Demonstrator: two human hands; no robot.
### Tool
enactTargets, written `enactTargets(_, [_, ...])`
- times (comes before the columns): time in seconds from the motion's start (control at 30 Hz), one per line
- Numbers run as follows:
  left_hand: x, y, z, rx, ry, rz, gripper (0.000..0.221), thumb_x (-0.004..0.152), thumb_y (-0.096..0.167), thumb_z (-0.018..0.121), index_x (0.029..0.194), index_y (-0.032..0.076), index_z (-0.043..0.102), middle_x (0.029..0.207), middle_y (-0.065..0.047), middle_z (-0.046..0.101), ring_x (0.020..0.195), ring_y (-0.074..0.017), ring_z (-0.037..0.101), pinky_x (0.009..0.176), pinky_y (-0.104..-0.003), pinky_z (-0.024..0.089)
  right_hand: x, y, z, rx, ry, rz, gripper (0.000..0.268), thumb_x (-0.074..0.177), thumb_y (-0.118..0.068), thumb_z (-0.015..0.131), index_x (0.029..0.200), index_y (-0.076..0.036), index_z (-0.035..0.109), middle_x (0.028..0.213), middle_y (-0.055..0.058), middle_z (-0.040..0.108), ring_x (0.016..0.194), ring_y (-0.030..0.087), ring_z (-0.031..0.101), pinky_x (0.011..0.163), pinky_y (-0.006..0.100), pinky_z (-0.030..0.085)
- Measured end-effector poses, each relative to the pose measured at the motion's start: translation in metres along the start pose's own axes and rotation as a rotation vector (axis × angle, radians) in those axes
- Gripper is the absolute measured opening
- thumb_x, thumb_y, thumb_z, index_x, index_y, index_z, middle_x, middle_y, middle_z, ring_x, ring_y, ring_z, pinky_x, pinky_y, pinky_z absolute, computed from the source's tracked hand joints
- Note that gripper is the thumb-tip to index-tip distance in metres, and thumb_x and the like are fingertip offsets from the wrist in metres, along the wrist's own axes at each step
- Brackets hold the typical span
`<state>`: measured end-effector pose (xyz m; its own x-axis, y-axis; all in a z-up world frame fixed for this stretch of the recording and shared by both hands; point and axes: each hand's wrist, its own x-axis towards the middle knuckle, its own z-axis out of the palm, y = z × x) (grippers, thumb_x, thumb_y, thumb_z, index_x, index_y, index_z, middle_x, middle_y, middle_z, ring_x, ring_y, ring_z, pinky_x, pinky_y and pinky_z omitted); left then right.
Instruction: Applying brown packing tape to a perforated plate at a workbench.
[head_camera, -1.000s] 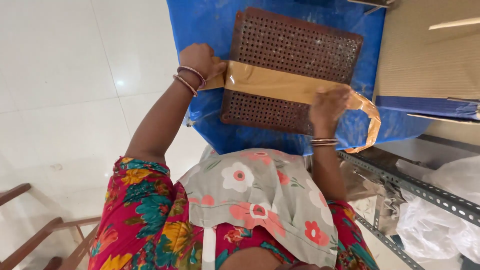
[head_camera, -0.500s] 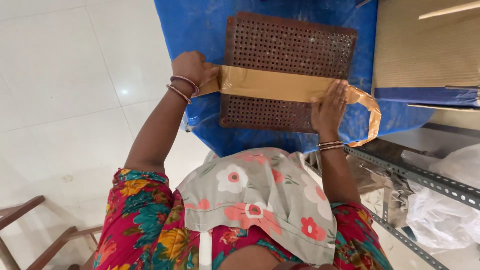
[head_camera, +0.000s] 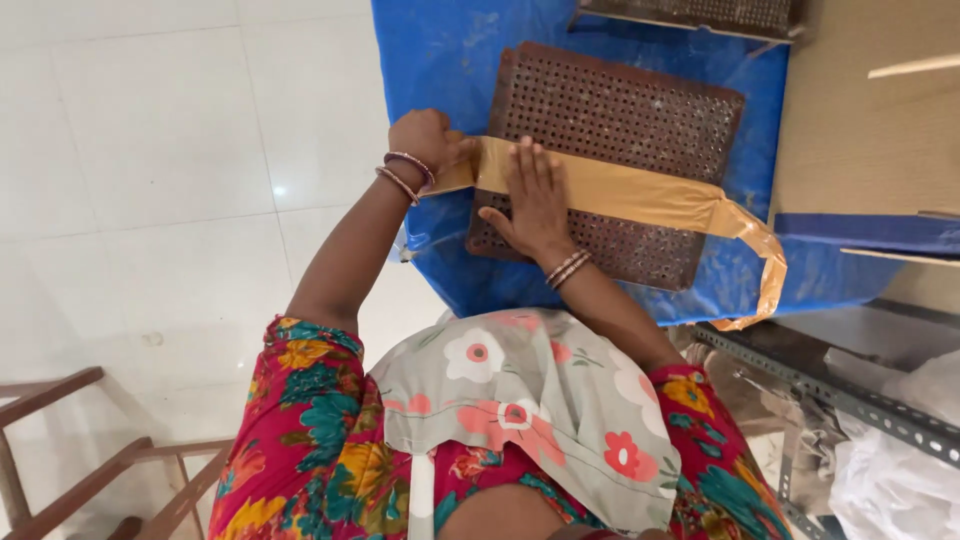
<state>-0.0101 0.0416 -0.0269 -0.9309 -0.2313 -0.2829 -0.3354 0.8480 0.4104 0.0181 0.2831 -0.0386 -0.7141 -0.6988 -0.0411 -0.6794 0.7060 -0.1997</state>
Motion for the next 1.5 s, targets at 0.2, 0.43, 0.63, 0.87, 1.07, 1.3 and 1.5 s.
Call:
enactTargets(0.2, [-0.013, 0.001, -0.051, -0.086, 0.029, 0.046, 0.049, 0.075, 0.055, 0.08, 0.075, 0.006, 0.075, 0.074, -0.018, 0.071, 0.072, -0.0352, 0.071, 0.068, -0.046, 0.058, -0.005, 0.001, -0.011, 0.004, 0.02, 0.044, 0.118, 0.089, -0.089, 0.036, 0.164, 0.0, 0.018, 0.171, 0.023, 0.015, 0.16, 0.037, 0.01, 0.127, 0.056, 0.004])
enactTargets(0.43, [-0.037, 0.074, -0.066, -0.271, 0.206, 0.215, 0.052, 0.074, 0.055, 0.082, 0.084, 0.006, 0.066, 0.078, -0.018, 0.071, 0.073, -0.0358, 0.069, 0.064, -0.046, 0.054, -0.001, 0.028, -0.018, 0.209, -0.009, -0.012, 0.121, 0.088, -0.09, 0.038, 0.163, 0.0, 0.007, 0.171, 0.023, 0.01, 0.159, 0.038, 0.006, 0.127, 0.053, 0.004])
enactTargets(0.63, [-0.006, 0.117, -0.045, -0.468, 0.289, 0.312, 0.052, 0.078, 0.058, 0.082, 0.083, 0.009, 0.065, 0.075, -0.013, 0.07, 0.07, -0.0284, 0.07, 0.063, -0.042, 0.055, -0.062, 0.114, -0.039, 0.906, 0.345, -0.054, 0.093, 0.106, -0.075, 0.016, 0.168, -0.005, 0.008, 0.178, 0.016, 0.007, 0.167, 0.03, 0.006, 0.137, 0.046, 0.006])
enactTargets(0.87, [-0.003, 0.205, -0.046, -0.686, 0.152, 0.507, 0.053, 0.08, 0.06, 0.082, 0.076, 0.01, 0.065, 0.072, -0.005, 0.069, 0.068, -0.0167, 0.07, 0.063, -0.034, 0.056, -0.134, 0.193, 0.001, 1.305, 0.561, 0.159, 0.094, 0.104, -0.075, 0.026, 0.166, -0.004, 0.022, 0.174, 0.018, 0.022, 0.163, 0.031, 0.019, 0.134, 0.046, 0.012])
enactTargets(1.07, [-0.01, 0.28, -0.035, -0.813, 0.146, 0.698, 0.047, 0.085, 0.054, 0.081, 0.08, 0.01, 0.066, 0.077, -0.003, 0.069, 0.073, -0.0145, 0.068, 0.07, -0.031, 0.057, -0.172, 0.21, -0.013, 1.606, 0.721, 0.395, 0.11, 0.089, -0.089, 0.024, 0.154, -0.003, 0.045, 0.15, 0.018, 0.056, 0.139, 0.031, 0.052, 0.121, 0.046, 0.038])
enactTargets(1.3, [-0.032, 0.375, -0.038, -0.965, 0.129, 0.803, 0.041, 0.089, 0.051, 0.076, 0.086, 0.011, 0.064, 0.076, 0.002, 0.068, 0.07, -0.0105, 0.064, 0.065, -0.028, 0.056, -0.192, 0.236, 0.001, 1.755, 0.656, 0.404, 0.117, 0.085, -0.095, 0.024, 0.145, 0.001, 0.051, 0.138, 0.016, 0.058, 0.13, 0.032, 0.055, 0.114, 0.048, 0.045])
enactTargets(1.5, [-0.062, 0.449, -0.056, -1.082, 0.21, 0.953, 0.04, 0.089, 0.054, 0.074, 0.082, 0.016, 0.061, 0.071, 0.008, 0.067, 0.064, -0.0053, 0.065, 0.061, -0.026, 0.055, -0.183, 0.194, -0.042, 1.285, 0.539, 0.256, 0.1, 0.087, -0.078, 0.063, 0.148, -0.001, 0.044, 0.146, 0.012, 0.052, 0.137, 0.026, 0.048, 0.109, 0.044, 0.042])
